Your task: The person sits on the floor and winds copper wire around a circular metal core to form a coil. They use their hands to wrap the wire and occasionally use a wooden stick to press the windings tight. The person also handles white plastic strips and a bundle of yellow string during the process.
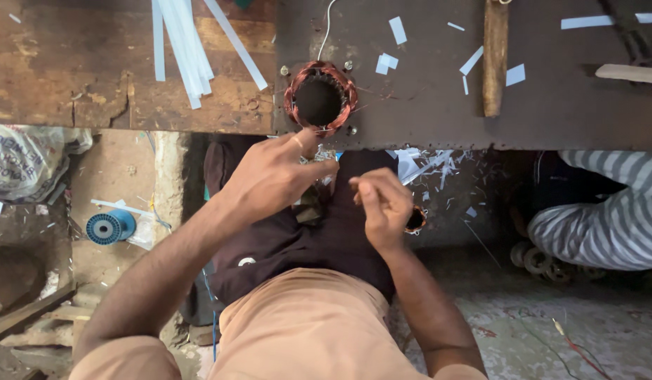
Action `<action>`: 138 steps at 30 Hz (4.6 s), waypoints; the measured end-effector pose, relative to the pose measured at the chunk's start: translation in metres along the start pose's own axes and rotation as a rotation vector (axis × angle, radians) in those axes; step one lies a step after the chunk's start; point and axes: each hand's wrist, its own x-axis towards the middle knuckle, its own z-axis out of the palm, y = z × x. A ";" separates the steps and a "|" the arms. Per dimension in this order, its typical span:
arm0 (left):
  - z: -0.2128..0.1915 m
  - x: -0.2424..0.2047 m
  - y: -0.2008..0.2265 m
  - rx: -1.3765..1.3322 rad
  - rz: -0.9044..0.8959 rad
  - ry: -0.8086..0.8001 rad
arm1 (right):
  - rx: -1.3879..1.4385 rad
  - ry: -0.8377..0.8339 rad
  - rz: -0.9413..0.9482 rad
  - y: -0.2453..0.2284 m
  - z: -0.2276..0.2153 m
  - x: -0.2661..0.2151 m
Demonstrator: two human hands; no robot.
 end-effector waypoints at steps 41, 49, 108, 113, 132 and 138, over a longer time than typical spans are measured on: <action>0.076 -0.037 0.018 -1.003 -0.829 0.592 | -0.603 -0.175 -0.501 -0.066 0.004 0.078; 0.060 -0.041 0.008 -0.948 -0.832 0.500 | -0.859 -0.440 -0.605 -0.062 0.004 0.112; 0.066 0.142 -0.017 0.325 0.034 0.053 | -0.908 -0.499 -0.351 -0.072 -0.085 0.108; 0.062 0.145 -0.014 0.385 0.062 -0.010 | -0.984 -0.589 -0.282 -0.075 -0.082 0.116; 0.055 0.149 -0.025 0.332 0.138 -0.107 | -1.023 -0.700 -0.278 -0.071 -0.080 0.133; 0.053 0.139 -0.019 0.231 0.101 0.014 | -0.973 -0.565 -0.382 -0.079 -0.081 0.116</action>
